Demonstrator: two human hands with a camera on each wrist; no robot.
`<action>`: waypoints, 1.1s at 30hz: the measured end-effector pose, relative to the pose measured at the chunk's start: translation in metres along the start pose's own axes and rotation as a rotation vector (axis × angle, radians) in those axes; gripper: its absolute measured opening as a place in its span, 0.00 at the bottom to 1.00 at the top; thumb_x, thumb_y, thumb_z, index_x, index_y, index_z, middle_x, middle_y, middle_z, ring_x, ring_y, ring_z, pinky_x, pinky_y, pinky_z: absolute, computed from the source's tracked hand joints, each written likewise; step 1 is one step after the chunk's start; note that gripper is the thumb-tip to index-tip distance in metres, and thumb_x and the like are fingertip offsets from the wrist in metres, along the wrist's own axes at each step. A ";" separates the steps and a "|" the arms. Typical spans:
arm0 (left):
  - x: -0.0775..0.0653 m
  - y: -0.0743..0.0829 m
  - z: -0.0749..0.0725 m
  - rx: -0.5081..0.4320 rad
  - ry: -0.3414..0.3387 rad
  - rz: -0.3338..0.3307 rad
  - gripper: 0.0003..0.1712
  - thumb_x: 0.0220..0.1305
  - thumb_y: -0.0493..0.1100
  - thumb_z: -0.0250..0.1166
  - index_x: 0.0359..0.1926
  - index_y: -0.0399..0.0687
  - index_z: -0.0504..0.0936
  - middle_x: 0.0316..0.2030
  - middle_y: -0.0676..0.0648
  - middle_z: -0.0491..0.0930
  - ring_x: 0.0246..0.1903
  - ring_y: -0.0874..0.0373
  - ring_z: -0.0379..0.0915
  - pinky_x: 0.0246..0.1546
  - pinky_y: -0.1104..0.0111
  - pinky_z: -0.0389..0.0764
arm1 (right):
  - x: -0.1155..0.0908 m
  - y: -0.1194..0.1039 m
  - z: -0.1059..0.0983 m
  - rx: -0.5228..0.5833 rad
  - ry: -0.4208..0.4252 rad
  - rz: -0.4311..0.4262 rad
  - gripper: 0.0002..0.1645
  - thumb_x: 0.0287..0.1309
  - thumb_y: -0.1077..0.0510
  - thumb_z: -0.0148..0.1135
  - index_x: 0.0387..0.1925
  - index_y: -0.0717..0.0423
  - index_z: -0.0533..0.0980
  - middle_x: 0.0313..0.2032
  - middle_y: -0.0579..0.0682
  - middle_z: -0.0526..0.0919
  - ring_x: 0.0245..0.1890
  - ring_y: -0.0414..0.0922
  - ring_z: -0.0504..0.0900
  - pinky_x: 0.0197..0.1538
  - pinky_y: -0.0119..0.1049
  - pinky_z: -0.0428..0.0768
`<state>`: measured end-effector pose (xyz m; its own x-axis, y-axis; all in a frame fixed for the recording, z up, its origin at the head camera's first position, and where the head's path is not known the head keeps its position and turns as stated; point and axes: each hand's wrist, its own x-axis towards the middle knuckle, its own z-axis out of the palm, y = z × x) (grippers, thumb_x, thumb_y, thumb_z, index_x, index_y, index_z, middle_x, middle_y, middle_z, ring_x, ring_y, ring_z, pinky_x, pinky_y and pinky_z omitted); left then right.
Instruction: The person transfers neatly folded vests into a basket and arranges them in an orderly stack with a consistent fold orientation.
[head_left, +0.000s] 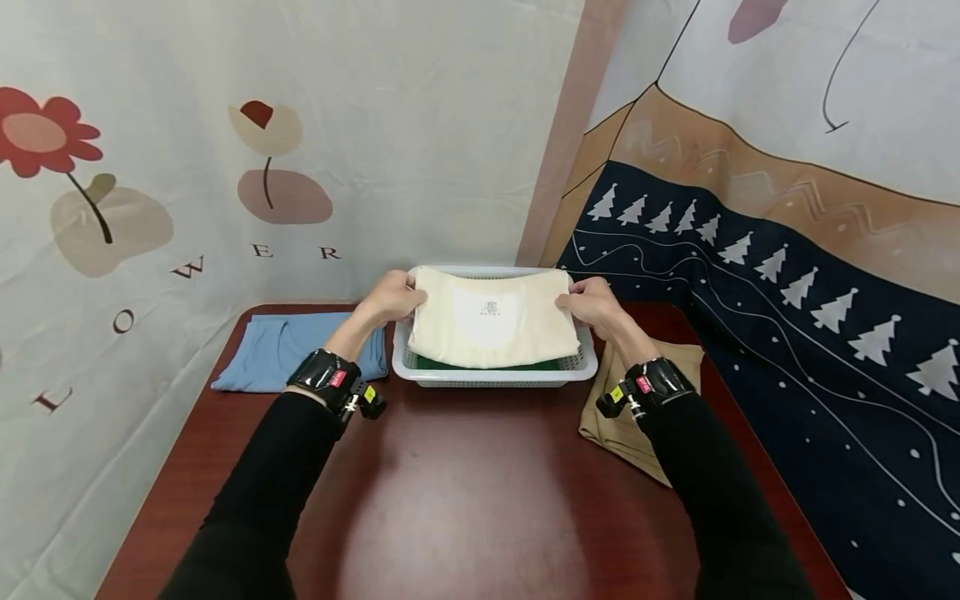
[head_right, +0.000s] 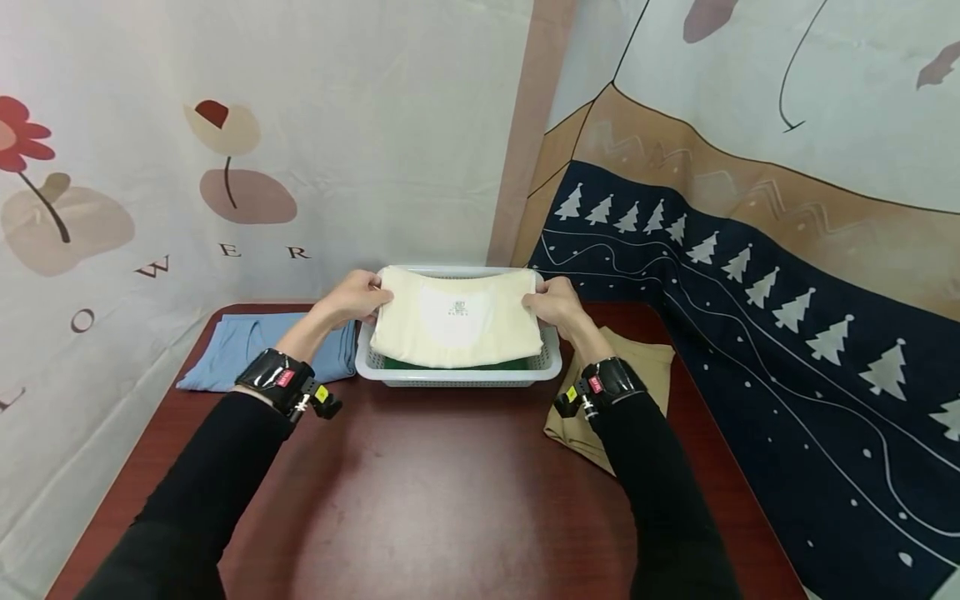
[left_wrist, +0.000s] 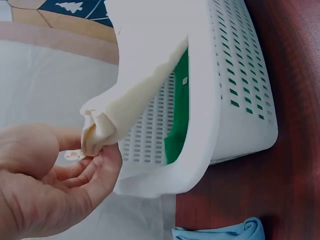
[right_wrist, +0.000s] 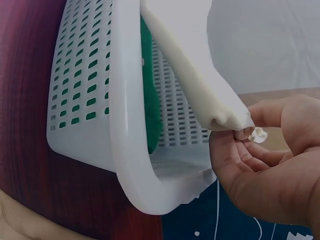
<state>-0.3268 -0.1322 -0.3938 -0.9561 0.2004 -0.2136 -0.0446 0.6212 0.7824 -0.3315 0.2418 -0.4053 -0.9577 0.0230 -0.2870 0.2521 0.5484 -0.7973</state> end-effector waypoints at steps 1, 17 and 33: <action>0.001 0.000 0.002 0.032 0.015 0.002 0.18 0.86 0.41 0.55 0.55 0.29 0.84 0.54 0.30 0.85 0.33 0.57 0.82 0.37 0.68 0.89 | 0.001 0.000 0.001 -0.016 0.003 -0.001 0.26 0.81 0.58 0.61 0.70 0.71 0.76 0.66 0.65 0.81 0.54 0.50 0.87 0.46 0.32 0.89; 0.019 0.001 0.030 0.297 0.100 -0.028 0.13 0.84 0.35 0.54 0.40 0.38 0.82 0.30 0.44 0.77 0.22 0.57 0.72 0.24 0.71 0.74 | 0.006 0.004 0.021 -0.333 0.091 -0.124 0.20 0.77 0.58 0.63 0.25 0.57 0.74 0.27 0.47 0.69 0.37 0.50 0.76 0.43 0.42 0.79; 0.053 -0.012 0.054 0.435 -0.005 -0.075 0.09 0.81 0.29 0.52 0.49 0.36 0.80 0.37 0.40 0.75 0.27 0.51 0.69 0.26 0.63 0.71 | 0.005 -0.010 0.036 -0.555 -0.013 -0.126 0.06 0.73 0.66 0.58 0.43 0.68 0.76 0.37 0.57 0.77 0.41 0.53 0.80 0.41 0.37 0.82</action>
<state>-0.3614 -0.0877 -0.4463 -0.9534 0.1461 -0.2640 0.0138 0.8951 0.4456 -0.3333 0.2062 -0.4181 -0.9729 -0.0796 -0.2172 0.0218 0.9032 -0.4286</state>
